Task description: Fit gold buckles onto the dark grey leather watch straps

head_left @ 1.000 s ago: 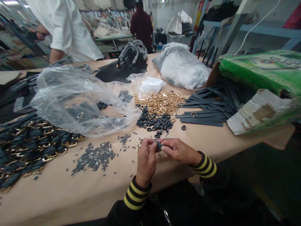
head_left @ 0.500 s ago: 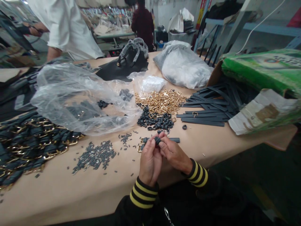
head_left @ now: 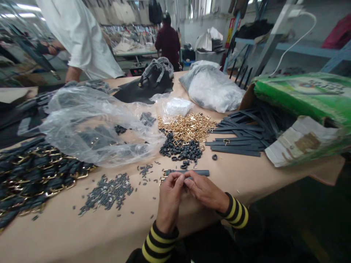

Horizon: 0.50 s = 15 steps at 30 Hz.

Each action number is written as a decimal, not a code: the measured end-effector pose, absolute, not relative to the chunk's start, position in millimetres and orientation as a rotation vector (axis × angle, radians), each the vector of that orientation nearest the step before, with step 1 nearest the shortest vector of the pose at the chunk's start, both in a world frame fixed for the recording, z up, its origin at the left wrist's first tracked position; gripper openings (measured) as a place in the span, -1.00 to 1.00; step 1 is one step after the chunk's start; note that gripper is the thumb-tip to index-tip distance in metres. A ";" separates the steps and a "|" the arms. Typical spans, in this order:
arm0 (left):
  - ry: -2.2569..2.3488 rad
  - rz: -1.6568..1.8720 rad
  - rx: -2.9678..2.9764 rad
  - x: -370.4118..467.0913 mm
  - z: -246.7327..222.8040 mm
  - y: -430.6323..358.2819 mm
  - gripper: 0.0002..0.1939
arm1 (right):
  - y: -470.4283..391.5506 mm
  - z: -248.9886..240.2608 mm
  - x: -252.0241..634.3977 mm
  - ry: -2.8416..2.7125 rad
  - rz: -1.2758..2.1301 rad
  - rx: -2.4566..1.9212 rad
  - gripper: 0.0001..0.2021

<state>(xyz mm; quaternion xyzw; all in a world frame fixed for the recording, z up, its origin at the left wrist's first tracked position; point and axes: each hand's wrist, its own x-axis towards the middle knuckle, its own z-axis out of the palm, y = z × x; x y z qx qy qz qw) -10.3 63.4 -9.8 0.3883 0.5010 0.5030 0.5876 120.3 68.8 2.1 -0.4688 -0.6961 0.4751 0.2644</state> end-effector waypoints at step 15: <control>1.089 0.958 0.977 -15.9 -5.8 74.8 -0.82 | 82.7 4.9 127.7 -1.803 1.290 -1.266 -0.89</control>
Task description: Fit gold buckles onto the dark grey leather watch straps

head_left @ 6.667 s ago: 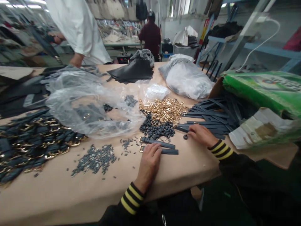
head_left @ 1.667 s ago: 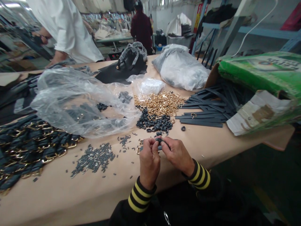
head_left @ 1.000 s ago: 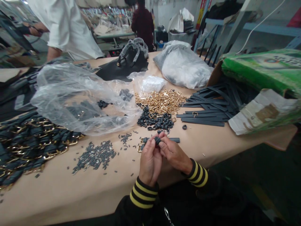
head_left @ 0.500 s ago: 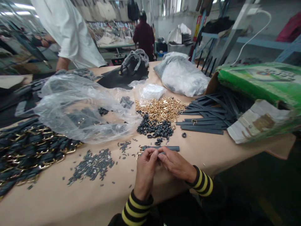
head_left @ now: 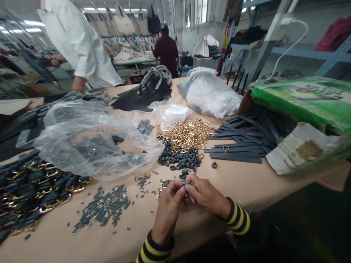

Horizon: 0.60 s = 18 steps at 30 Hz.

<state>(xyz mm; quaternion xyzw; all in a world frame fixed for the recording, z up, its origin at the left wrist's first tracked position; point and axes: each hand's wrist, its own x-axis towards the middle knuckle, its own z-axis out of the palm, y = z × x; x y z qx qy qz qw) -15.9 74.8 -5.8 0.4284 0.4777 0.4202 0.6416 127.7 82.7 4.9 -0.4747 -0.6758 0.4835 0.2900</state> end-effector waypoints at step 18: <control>1.623 0.651 2.174 -26.0 -5.9 220.8 -0.91 | 118.6 -5.9 161.9 -1.314 1.572 -1.268 -0.91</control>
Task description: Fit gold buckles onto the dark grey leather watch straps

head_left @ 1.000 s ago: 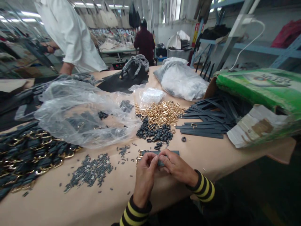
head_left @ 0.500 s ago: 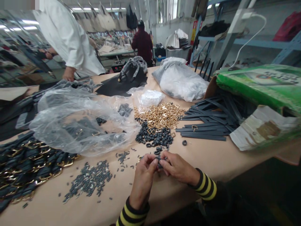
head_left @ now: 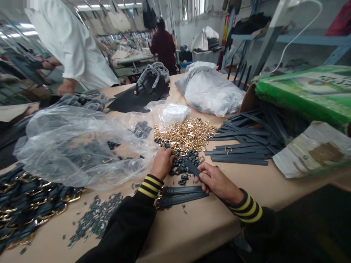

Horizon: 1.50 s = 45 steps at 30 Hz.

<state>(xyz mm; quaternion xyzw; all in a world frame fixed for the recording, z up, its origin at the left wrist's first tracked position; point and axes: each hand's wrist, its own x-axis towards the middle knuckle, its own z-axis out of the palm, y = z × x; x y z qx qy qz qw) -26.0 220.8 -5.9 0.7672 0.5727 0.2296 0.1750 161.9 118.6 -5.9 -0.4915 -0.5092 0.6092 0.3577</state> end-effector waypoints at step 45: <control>0.986 0.948 0.673 -14.7 23.4 61.7 -0.78 | 65.8 12.5 135.7 -1.267 1.543 -1.168 -0.83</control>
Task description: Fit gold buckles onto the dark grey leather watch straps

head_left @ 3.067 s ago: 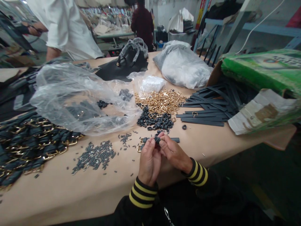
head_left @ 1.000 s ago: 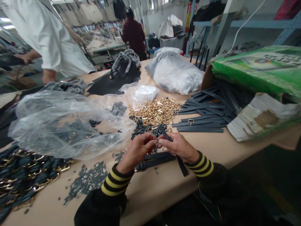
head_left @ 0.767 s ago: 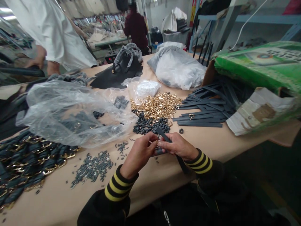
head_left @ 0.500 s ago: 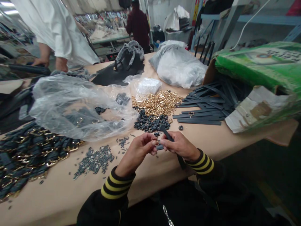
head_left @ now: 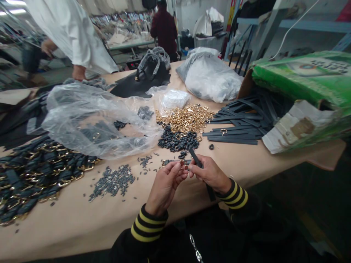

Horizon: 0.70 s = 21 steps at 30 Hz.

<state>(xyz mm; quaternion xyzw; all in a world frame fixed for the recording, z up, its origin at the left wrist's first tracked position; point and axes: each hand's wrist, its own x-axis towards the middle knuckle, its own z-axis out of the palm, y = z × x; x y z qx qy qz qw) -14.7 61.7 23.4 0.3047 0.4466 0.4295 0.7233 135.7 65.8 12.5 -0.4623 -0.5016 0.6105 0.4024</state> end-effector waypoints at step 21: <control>1.240 0.979 1.023 -20.5 51.5 59.3 -0.77 | 51.0 4.3 153.1 -1.377 1.709 -0.962 -0.81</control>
